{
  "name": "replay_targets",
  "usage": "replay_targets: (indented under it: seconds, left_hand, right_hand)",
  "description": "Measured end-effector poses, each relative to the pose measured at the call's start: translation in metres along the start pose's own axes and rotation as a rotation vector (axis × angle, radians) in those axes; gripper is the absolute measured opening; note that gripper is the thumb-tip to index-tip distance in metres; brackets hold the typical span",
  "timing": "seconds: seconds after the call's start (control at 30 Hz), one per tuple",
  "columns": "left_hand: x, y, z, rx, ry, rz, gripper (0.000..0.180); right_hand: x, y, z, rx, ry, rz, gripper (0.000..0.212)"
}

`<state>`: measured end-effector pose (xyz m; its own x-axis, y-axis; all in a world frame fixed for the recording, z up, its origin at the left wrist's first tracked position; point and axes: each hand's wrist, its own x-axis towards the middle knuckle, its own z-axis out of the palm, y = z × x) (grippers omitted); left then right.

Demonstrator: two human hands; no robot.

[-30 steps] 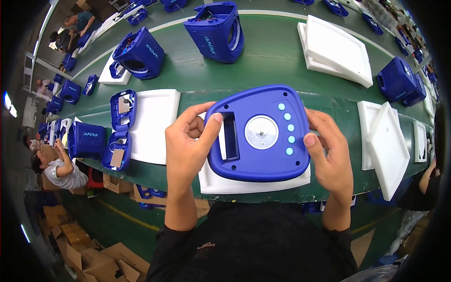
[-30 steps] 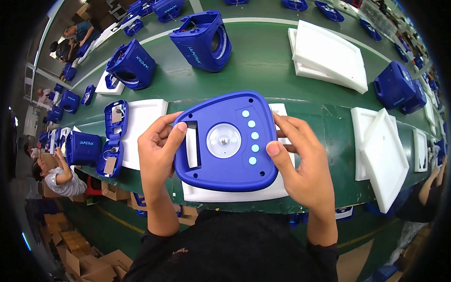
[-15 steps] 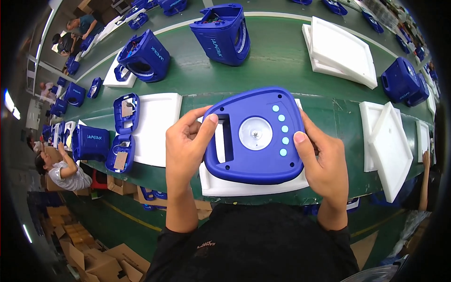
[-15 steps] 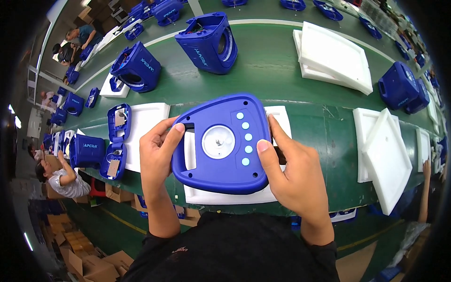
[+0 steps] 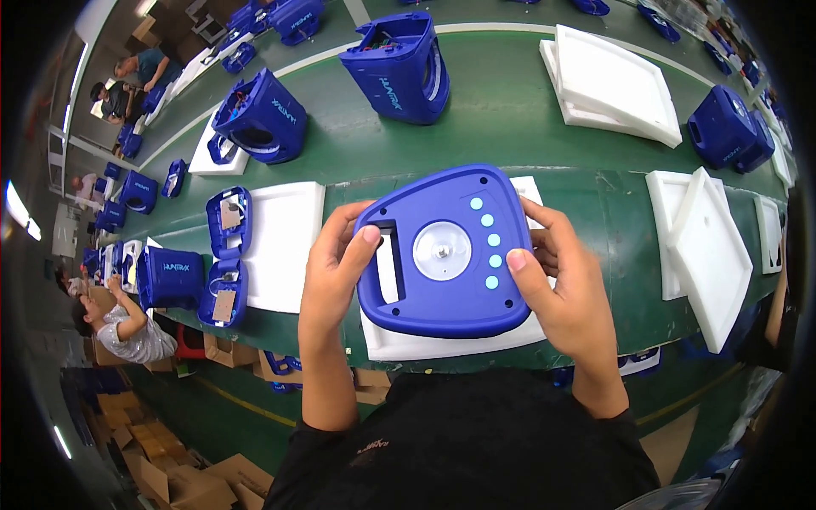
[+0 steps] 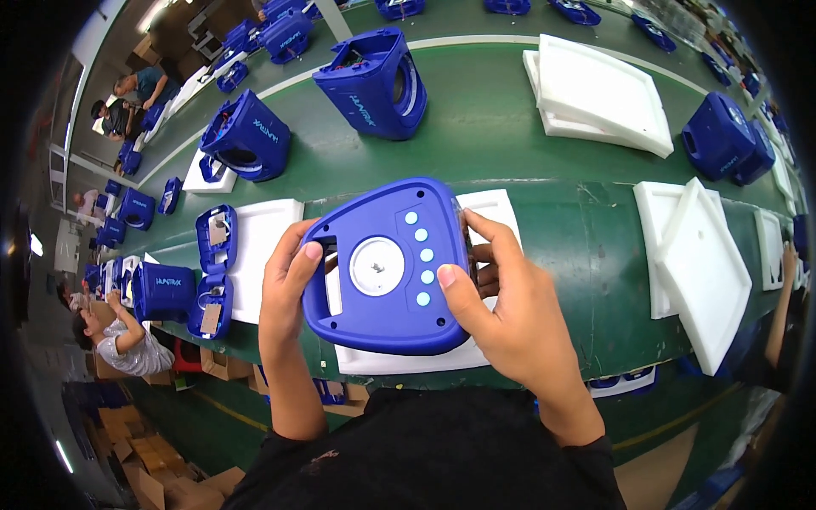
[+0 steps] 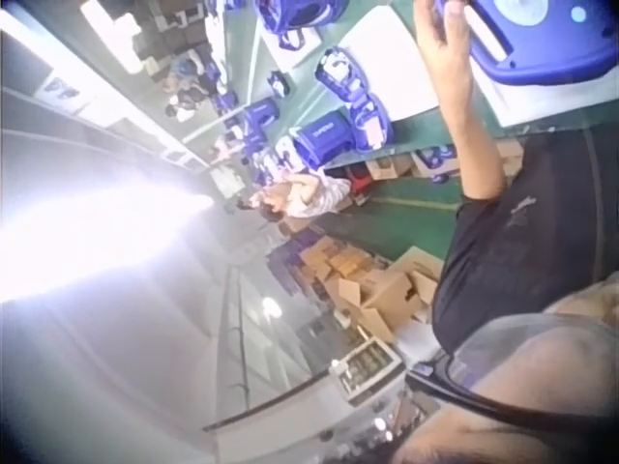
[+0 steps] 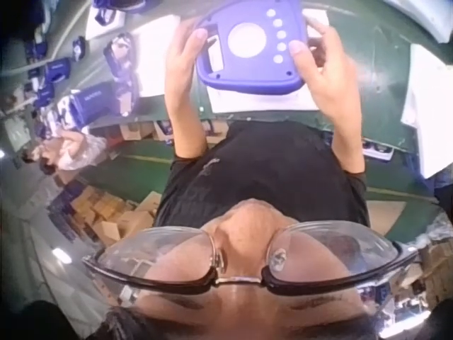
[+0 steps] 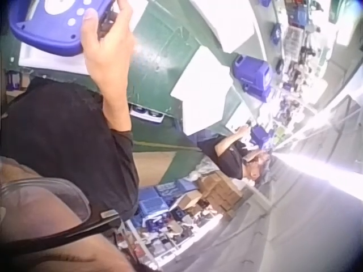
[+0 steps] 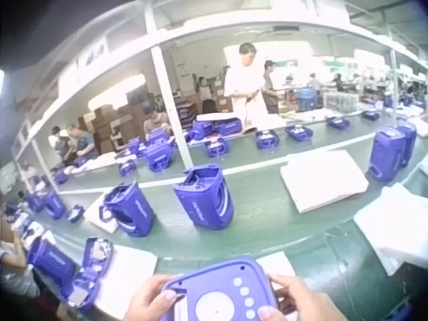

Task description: The person assembles blue electronic portable units by hand, connecting internal ribbon cables to internal circuitry and closing the plastic housing.

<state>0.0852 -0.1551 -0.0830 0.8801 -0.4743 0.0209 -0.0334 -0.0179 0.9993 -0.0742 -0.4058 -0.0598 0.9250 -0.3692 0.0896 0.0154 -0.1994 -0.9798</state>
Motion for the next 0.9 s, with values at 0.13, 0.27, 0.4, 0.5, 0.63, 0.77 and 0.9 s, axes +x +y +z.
replay_targets:
  seconds: [0.13,0.27,0.4,0.5,0.63,0.77,0.9]
  left_hand:
    - [-0.009,-0.004,0.009,0.024,-0.06,0.093,0.062]
    - [-0.009,-0.005,0.013,-0.037,-0.044,0.039,0.066]
    - [-0.009,-0.011,0.011,-0.063,-0.036,0.039,0.069]
    - [-0.009,-0.013,0.002,-0.056,-0.029,0.01,0.07]
    - [-0.014,-0.021,-0.019,-0.115,0.015,-0.002,0.071]
    - [-0.028,-0.045,-0.052,-0.242,0.116,-0.056,0.067]
    - [-0.034,-0.068,-0.071,-0.33,0.26,-0.136,0.05]
  right_hand:
    - [-0.006,0.008,0.003,-0.011,0.019,-0.056,0.071]
    - [0.002,0.005,0.001,0.01,-0.002,-0.002,0.073]
    - [0.007,0.005,0.002,0.083,-0.054,0.055,0.079]
    - [0.006,-0.001,0.007,0.126,-0.105,0.078,0.088]
    - [0.003,0.004,0.023,0.056,-0.181,-0.078,0.107]
    - [0.0,-0.005,0.046,0.062,-0.282,-0.171,0.113]
    - [0.004,-0.006,0.053,0.028,-0.355,-0.202,0.109]
